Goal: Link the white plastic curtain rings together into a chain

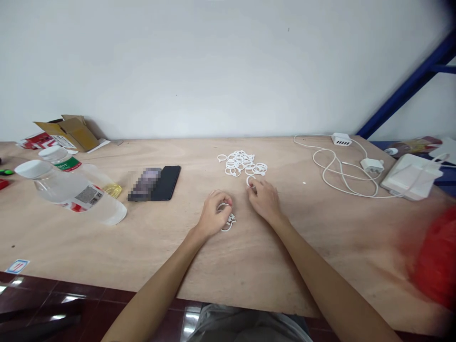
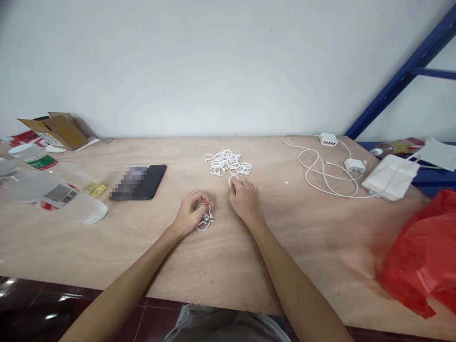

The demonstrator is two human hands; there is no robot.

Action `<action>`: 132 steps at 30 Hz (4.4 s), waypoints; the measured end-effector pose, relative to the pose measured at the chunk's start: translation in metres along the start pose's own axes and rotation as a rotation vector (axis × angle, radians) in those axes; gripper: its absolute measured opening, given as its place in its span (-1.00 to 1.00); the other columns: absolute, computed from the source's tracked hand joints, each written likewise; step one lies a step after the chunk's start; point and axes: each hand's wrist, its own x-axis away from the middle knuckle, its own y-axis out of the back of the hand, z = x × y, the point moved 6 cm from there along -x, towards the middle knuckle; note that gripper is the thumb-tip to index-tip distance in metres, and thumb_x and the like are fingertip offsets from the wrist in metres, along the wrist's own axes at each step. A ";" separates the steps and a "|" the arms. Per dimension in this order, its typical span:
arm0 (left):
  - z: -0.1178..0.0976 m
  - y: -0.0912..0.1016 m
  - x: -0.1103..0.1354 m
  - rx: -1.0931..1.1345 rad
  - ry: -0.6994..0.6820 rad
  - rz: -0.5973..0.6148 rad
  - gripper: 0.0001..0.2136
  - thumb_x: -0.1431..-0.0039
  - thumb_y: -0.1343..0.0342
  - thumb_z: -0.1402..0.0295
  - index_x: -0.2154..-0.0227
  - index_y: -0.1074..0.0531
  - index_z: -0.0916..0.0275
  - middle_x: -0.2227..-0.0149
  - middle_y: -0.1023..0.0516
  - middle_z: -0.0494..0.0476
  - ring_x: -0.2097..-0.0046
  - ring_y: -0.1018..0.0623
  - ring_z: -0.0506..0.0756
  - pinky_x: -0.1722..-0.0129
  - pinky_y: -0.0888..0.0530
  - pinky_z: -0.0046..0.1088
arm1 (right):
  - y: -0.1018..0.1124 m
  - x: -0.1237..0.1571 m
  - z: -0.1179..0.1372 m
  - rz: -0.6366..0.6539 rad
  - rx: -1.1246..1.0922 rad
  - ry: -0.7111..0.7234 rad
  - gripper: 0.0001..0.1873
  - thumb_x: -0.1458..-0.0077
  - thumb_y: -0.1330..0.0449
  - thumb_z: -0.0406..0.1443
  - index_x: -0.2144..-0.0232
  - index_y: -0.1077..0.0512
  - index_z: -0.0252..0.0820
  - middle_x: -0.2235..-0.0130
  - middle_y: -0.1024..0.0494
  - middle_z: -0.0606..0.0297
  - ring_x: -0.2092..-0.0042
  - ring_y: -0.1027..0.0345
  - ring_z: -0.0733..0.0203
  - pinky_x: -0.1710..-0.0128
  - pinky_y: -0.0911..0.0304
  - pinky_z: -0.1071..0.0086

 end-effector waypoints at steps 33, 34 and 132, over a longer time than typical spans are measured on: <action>0.002 -0.017 0.002 0.835 0.406 0.283 -0.59 0.00 -0.20 0.05 0.61 -0.21 0.26 0.58 -0.13 -0.08 0.49 -0.21 -0.06 0.41 -0.23 -0.51 | -0.013 0.037 0.062 0.748 -1.760 -0.397 -0.83 0.16 -0.21 -0.29 0.64 -0.29 -0.22 0.72 -0.06 0.55 0.65 0.28 0.48 0.64 0.25 0.49; -0.001 -0.019 0.002 0.923 0.423 0.308 -0.60 0.01 -0.22 0.08 0.62 -0.20 0.26 0.58 -0.11 -0.09 0.49 -0.21 -0.05 0.39 -0.25 -0.50 | -0.013 0.037 0.063 0.751 -1.812 -0.403 -0.80 0.15 -0.18 -0.28 0.67 -0.26 -0.21 0.73 -0.03 0.55 0.65 0.29 0.47 0.65 0.23 0.49; 0.015 0.001 -0.007 -0.024 -0.010 -0.117 -0.92 -0.16 -0.10 0.34 0.34 -0.43 0.23 0.26 -0.47 0.10 0.13 -0.41 0.09 0.03 -0.33 -0.33 | -0.003 -0.004 0.013 -0.137 -0.248 0.127 -0.87 -0.03 -0.10 -0.27 0.47 -0.40 -0.20 0.44 -0.50 0.24 0.40 -0.35 0.23 0.33 -0.22 0.39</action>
